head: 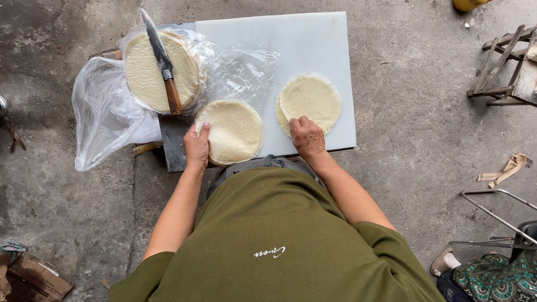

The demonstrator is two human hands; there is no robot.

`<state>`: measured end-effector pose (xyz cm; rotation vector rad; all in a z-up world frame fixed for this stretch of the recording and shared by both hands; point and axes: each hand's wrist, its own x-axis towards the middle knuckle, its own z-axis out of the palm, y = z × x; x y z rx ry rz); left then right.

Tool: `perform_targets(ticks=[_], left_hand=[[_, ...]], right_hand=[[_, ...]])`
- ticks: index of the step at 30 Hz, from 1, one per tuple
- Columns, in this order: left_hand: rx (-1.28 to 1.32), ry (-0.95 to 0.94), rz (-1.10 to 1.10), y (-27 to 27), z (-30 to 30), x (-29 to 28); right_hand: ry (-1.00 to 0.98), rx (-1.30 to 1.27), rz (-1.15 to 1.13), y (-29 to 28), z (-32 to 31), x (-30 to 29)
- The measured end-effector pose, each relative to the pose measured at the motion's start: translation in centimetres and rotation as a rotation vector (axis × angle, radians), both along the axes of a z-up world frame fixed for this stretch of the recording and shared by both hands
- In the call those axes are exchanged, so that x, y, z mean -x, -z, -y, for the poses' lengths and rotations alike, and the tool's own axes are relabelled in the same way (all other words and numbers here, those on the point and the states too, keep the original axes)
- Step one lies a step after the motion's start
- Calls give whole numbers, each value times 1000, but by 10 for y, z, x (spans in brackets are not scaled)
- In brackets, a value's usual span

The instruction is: The person peels apart thin, circular white layers from a stack by hand and places them on a table.

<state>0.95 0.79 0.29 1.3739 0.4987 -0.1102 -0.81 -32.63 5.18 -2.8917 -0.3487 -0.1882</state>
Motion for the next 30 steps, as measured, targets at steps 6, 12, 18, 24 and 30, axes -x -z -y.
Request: perform_targets(ticks=[6,12,18,24,30], left_hand=[[-6,-3,-15,0,1,0],[-8,0,-4,-5,1,-1],[-47,6,-15,-8,2,1],[-27,7,-7,-8,2,0],[-24,7,22,-6,1,0]], right_hand=[[-42,-11,-20,-2,-4,4],[9,-36,163,-21,-5,-4],[86,-65,260,-82,26,-34],[366,-694,191,-106,78,-37],[723,-971,-186,-10,77,-13]])
